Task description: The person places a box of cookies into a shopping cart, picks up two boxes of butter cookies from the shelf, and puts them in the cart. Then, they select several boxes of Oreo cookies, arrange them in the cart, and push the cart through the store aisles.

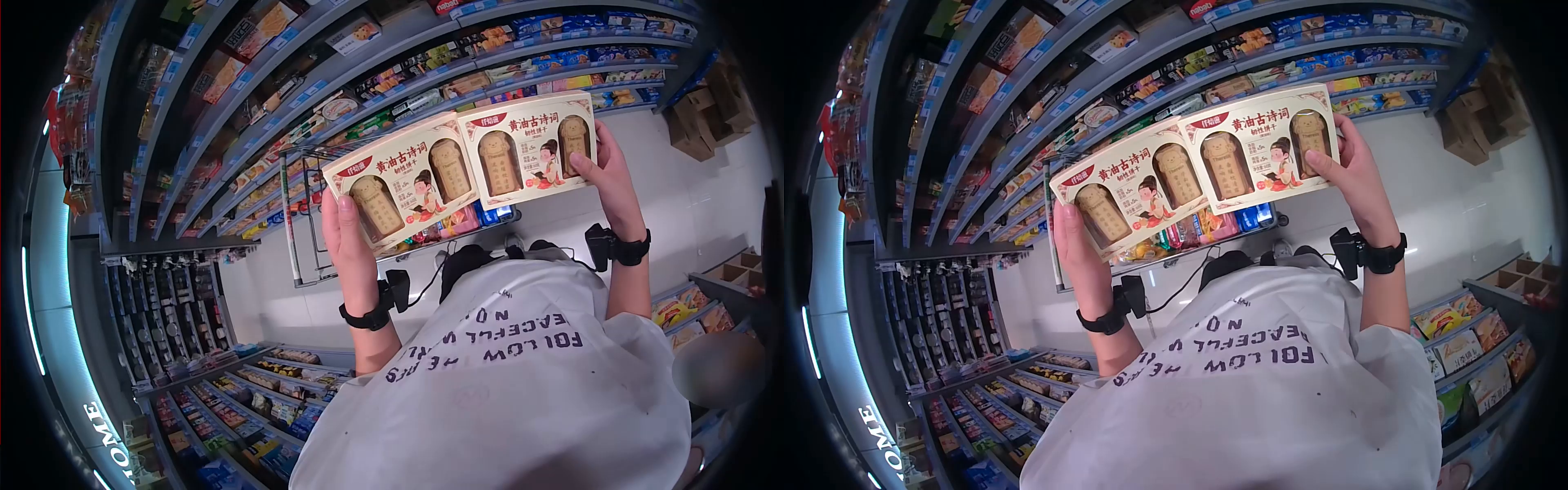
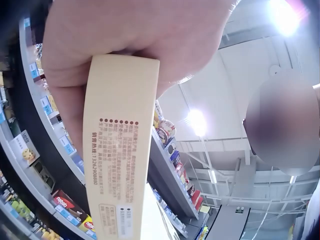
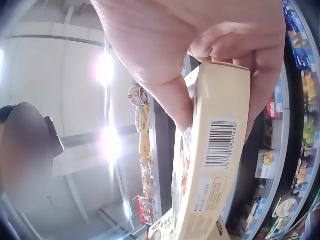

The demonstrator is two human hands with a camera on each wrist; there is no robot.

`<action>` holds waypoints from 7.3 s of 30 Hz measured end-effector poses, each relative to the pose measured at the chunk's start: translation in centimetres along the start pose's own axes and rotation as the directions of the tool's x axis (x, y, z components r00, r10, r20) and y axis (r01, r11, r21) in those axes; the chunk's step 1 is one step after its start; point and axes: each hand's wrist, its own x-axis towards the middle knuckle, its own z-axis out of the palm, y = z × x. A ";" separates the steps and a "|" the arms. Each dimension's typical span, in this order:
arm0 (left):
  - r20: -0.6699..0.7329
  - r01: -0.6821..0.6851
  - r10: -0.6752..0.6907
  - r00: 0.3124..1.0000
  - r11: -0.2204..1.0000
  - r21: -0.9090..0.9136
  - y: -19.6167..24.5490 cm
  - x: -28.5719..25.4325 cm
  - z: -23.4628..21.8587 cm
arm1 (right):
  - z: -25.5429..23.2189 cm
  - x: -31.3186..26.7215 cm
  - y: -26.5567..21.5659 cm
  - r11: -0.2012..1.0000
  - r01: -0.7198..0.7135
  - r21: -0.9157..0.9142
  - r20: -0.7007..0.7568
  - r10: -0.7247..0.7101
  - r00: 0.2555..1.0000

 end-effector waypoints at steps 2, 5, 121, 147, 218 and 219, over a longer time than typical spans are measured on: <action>-0.012 0.005 -0.004 1.000 1.000 0.015 0.1 0.0 0.1 | -0.3 -0.2 -0.1 0.999 0.035 -0.008 -0.035 -0.036 0.999; -0.021 0.030 -0.034 0.999 0.988 -0.148 -0.5 0.3 -0.1 | -1.1 0.1 0.4 0.999 0.040 -0.017 -0.098 -0.042 0.994; 0.477 0.686 -0.494 0.727 0.503 -0.526 -18.8 9.0 -28.1 | 35.4 -2.8 9.4 0.816 -0.491 0.307 0.200 0.449 0.871; 0.048 0.369 -0.411 0.910 0.755 -0.542 -19.2 8.3 -35.3 | 35.8 -1.7 8.2 0.870 -0.380 0.315 0.222 0.322 0.920; 0.409 0.358 -0.092 0.908 -0.338 -0.870 -23.3 7.5 -36.3 | 34.9 0.6 8.1 0.501 -0.451 0.738 0.289 0.370 0.883; 0.427 0.376 -0.036 0.903 -0.411 -0.830 -22.6 7.4 -35.7 | 34.9 0.7 8.7 0.396 -0.527 0.752 0.435 0.302 0.848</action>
